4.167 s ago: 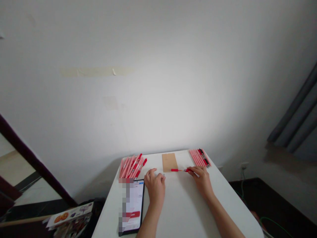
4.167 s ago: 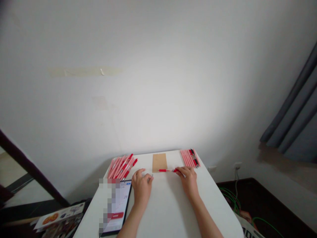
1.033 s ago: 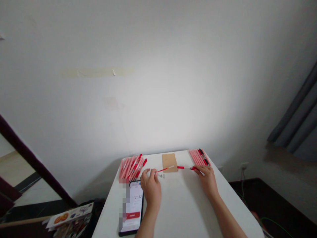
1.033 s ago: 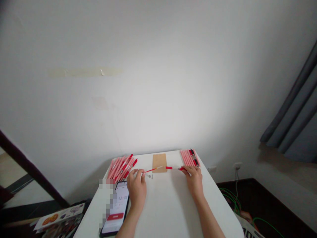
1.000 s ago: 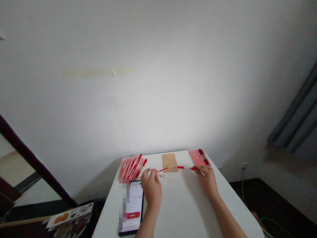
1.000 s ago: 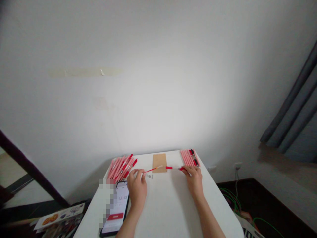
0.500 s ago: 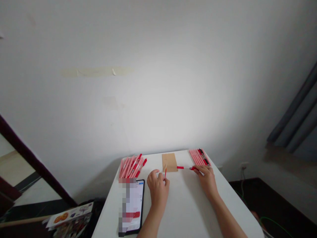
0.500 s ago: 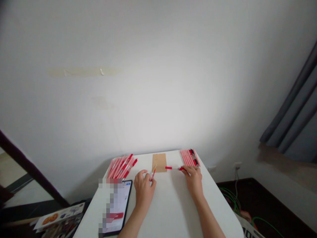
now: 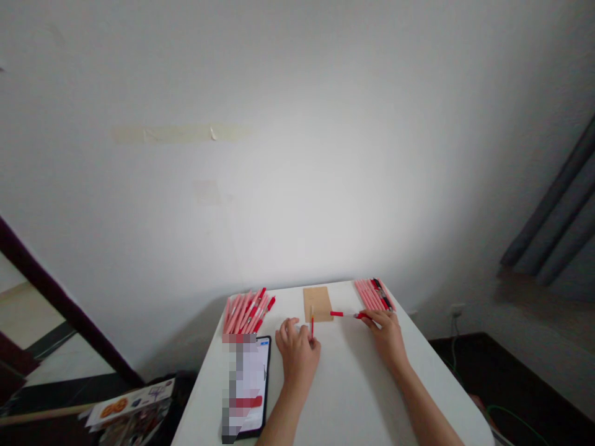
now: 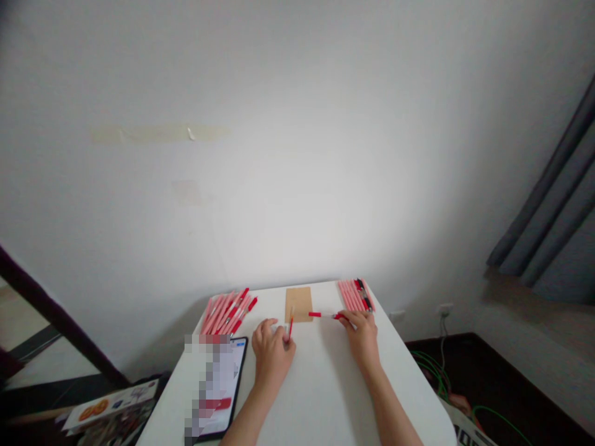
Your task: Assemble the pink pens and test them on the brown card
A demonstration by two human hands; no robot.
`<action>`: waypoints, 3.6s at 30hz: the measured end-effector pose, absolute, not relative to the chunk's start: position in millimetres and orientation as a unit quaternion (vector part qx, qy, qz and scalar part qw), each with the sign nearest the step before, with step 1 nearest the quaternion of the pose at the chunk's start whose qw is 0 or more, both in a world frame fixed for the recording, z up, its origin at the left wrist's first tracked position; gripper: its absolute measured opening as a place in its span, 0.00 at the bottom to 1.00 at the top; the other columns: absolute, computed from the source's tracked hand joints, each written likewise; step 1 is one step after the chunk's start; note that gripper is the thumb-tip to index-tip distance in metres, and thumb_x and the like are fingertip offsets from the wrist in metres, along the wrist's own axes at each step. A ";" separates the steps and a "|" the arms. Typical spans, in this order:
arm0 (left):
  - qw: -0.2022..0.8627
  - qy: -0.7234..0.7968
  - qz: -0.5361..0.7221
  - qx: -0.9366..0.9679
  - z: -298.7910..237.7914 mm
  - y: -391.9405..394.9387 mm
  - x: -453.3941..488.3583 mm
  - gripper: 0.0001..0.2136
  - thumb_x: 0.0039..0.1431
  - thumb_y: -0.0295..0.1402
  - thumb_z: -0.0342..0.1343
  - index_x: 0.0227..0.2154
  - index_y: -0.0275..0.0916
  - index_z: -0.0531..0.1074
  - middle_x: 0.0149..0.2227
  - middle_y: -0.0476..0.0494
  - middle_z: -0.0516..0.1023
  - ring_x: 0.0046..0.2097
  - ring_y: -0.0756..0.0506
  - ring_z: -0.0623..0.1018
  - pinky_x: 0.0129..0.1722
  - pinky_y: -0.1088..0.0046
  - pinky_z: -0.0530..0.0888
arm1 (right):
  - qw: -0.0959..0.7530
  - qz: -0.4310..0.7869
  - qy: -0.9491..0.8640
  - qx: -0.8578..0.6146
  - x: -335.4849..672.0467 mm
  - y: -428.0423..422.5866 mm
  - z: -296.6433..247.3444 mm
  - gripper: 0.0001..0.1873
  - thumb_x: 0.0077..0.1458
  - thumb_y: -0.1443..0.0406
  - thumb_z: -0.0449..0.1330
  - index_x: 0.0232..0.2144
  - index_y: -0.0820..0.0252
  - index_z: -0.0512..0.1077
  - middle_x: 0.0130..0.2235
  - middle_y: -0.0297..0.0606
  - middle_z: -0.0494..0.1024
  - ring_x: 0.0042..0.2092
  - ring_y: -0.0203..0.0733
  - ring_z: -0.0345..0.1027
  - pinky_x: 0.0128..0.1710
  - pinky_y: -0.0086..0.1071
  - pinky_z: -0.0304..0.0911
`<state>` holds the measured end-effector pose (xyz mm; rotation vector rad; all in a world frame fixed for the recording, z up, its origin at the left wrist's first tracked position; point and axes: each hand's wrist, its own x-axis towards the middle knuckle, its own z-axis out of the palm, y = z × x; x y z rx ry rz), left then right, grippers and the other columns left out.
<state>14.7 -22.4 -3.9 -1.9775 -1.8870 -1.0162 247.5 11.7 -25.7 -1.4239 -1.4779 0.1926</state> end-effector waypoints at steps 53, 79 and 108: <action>-0.009 -0.603 -0.400 -0.690 13.6 -22.8 11.5 0.07 0.52 0.32 0.59 0.33 0.51 0.78 0.48 0.45 0.70 0.53 0.41 0.66 0.57 0.48 0.58 | 0.471 0.086 -0.719 -0.504 237.4 12.9 -27.8 0.16 0.58 0.53 0.55 0.36 0.51 0.79 0.36 0.40 0.80 0.42 0.48 0.66 0.45 0.40 0.61; 0.082 -0.640 -0.350 -0.680 9.6 -26.4 14.8 0.03 0.48 0.32 0.60 0.28 0.42 0.73 0.49 0.43 0.69 0.54 0.39 0.66 0.59 0.37 0.52 | 0.490 0.075 -0.674 -0.548 241.1 11.0 -25.3 0.24 0.56 0.45 0.51 0.35 0.52 0.79 0.37 0.41 0.80 0.43 0.49 0.66 0.46 0.42 0.61; 0.075 -0.651 -0.327 -0.681 2.8 -25.2 13.8 0.05 0.48 0.35 0.61 0.28 0.43 0.72 0.50 0.43 0.67 0.56 0.39 0.64 0.58 0.36 0.51 | 0.491 0.066 -0.677 -0.544 241.5 11.8 -25.4 0.23 0.57 0.46 0.51 0.35 0.51 0.79 0.36 0.42 0.80 0.42 0.50 0.67 0.45 0.43 0.62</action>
